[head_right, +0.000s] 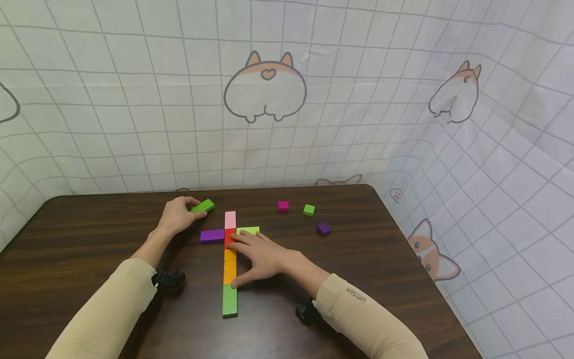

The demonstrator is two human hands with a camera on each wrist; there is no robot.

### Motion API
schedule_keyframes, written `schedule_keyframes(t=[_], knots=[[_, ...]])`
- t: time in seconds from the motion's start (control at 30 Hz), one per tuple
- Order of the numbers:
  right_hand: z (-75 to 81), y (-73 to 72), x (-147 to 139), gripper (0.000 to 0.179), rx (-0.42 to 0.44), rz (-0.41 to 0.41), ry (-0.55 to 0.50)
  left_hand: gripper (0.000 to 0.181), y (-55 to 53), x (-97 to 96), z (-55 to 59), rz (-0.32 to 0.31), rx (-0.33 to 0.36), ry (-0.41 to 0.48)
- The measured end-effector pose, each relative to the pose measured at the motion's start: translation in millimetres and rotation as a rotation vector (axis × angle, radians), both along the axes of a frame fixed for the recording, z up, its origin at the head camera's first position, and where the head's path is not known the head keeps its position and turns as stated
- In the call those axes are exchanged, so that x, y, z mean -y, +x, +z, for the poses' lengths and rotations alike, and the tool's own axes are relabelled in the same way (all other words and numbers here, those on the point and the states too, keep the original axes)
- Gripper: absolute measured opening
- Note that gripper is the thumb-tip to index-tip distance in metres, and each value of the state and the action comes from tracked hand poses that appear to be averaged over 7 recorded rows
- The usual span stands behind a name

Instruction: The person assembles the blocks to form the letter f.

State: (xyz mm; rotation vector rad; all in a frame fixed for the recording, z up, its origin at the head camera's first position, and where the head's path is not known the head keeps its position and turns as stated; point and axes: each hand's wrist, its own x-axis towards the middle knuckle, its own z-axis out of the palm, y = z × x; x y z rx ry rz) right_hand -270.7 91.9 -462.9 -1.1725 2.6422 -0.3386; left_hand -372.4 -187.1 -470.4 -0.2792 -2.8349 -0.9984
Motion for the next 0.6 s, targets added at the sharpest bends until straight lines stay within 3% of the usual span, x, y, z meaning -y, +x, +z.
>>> schedule_keyframes(t=[0.6], knots=[[-2.0, 4.5, -3.4, 0.095, 0.002, 0.009, -0.003, 0.044, 6.8, -19.9, -1.4, 0.053, -0.019, 0.058]])
